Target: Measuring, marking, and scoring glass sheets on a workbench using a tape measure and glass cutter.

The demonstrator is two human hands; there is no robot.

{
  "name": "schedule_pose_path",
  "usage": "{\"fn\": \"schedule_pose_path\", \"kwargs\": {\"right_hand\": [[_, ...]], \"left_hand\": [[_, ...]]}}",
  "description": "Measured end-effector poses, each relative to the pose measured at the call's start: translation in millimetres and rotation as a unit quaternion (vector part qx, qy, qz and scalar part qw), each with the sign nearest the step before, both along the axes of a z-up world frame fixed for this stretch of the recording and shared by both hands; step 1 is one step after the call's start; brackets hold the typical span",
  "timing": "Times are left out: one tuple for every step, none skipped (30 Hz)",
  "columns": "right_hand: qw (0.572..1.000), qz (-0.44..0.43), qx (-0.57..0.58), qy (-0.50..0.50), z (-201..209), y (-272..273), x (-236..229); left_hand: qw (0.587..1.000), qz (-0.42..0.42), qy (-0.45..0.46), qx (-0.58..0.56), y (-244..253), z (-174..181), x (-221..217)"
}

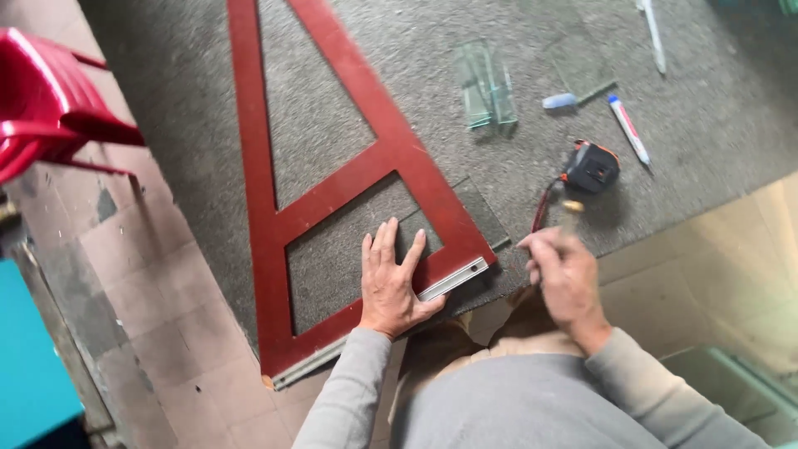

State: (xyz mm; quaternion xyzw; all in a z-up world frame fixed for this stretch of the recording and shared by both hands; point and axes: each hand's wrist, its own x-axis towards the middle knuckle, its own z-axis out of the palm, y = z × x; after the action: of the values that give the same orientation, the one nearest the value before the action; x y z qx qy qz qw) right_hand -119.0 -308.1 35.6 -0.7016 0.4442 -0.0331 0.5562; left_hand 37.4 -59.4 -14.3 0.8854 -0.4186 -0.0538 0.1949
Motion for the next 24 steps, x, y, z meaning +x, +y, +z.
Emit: {"fn": "schedule_pose_path", "kwargs": {"right_hand": [[0.994,0.022,-0.074,-0.073,11.7,-9.0,-5.5],[0.994,0.038,-0.073,-0.07,14.4,-16.3,-3.5],[0.991,0.053,-0.092,-0.082,16.9,-25.6,-0.1],[0.987,0.068,-0.11,-0.094,19.8,-34.6,4.5],[0.985,0.084,-0.114,-0.097,22.6,-34.8,10.2],[0.99,0.055,-0.06,-0.111,25.5,-35.0,16.0],[0.993,0.026,-0.004,-0.119,29.5,-32.9,18.3],[0.992,0.041,-0.005,-0.117,30.1,-32.3,24.4],[0.989,0.016,0.032,-0.147,29.6,-30.1,30.8],[0.982,-0.009,0.069,-0.175,29.0,-28.3,37.2],[0.982,0.003,0.069,-0.175,27.0,-30.1,39.6],[0.981,0.005,0.076,-0.177,25.0,-32.5,42.0],[0.981,0.005,0.084,-0.177,22.9,-32.5,41.9],[0.981,0.013,0.086,-0.175,21.5,-33.3,46.2],[0.981,0.026,0.07,-0.178,20.8,-34.5,48.3],[0.981,0.038,0.054,-0.18,20.2,-36.1,50.4],[0.981,0.044,0.055,-0.18,19.8,-37.5,52.2],[0.981,0.07,0.021,-0.179,19.7,-39.3,54.1],[0.979,0.095,-0.013,-0.18,19.1,-41.0,56.5],[0.978,0.1,-0.013,-0.181,15.8,-41.1,59.3],[0.972,0.135,-0.054,-0.187,12.8,-41.3,60.9],[0.962,0.171,-0.094,-0.193,9.7,-41.7,62.2],[0.961,0.174,-0.093,-0.192,9.3,-39.8,67.7],[0.951,0.201,-0.124,-0.199,8.8,-37.9,73.0]], "left_hand": [[1.0,-0.005,0.008,0.006,0.5,1.6,-7.8],[1.0,0.011,0.012,0.005,2.0,0.1,-10.1],[1.0,0.008,0.008,0.006,1.6,-2.4,-11.9],[1.0,0.006,0.004,0.007,1.3,-4.8,-13.2],[1.0,0.022,0.002,0.001,0.6,-6.8,-13.0],[1.0,0.019,-0.006,0.003,-0.3,-8.5,-12.4],[1.0,0.014,-0.011,0.007,1.2,-8.8,-15.3],[1.0,0.029,-0.01,0.003,-0.2,-10.5,-16.3],[1.0,0.025,-0.01,-0.005,-0.3,-12.2,-15.4],[1.0,0.021,-0.01,-0.013,-0.9,-14.1,-14.4],[0.999,0.032,-0.011,-0.015,-1.0,-14.6,-14.0],[0.999,0.028,-0.01,-0.021,-1.6,-15.3,-13.6],[0.999,0.022,-0.008,-0.024,0.2,-15.2,-14.6],[0.999,0.031,-0.007,-0.024,1.2,-16.3,-13.1],[0.999,0.024,-0.012,-0.024,1.5,-17.5,-13.1],[0.999,0.017,-0.018,-0.024,1.3,-18.5,-13.1],[0.999,0.023,-0.018,-0.024,1.4,-18.6,-13.7],[0.999,0.021,-0.02,-0.025,1.1,-18.4,-14.1],[0.999,0.018,-0.023,-0.026,0.8,-18.3,-13.0],[0.999,0.022,-0.024,-0.026,0.9,-18.2,-12.3],[0.999,0.023,-0.026,-0.027,0.7,-18.2,-12.7],[0.999,0.023,-0.027,-0.028,0.3,-18.3,-13.3],[0.999,0.026,-0.026,-0.028,0.7,-19.1,-13.3],[0.999,0.024,-0.026,-0.022,1.1,-20.1,-13.4]]}}
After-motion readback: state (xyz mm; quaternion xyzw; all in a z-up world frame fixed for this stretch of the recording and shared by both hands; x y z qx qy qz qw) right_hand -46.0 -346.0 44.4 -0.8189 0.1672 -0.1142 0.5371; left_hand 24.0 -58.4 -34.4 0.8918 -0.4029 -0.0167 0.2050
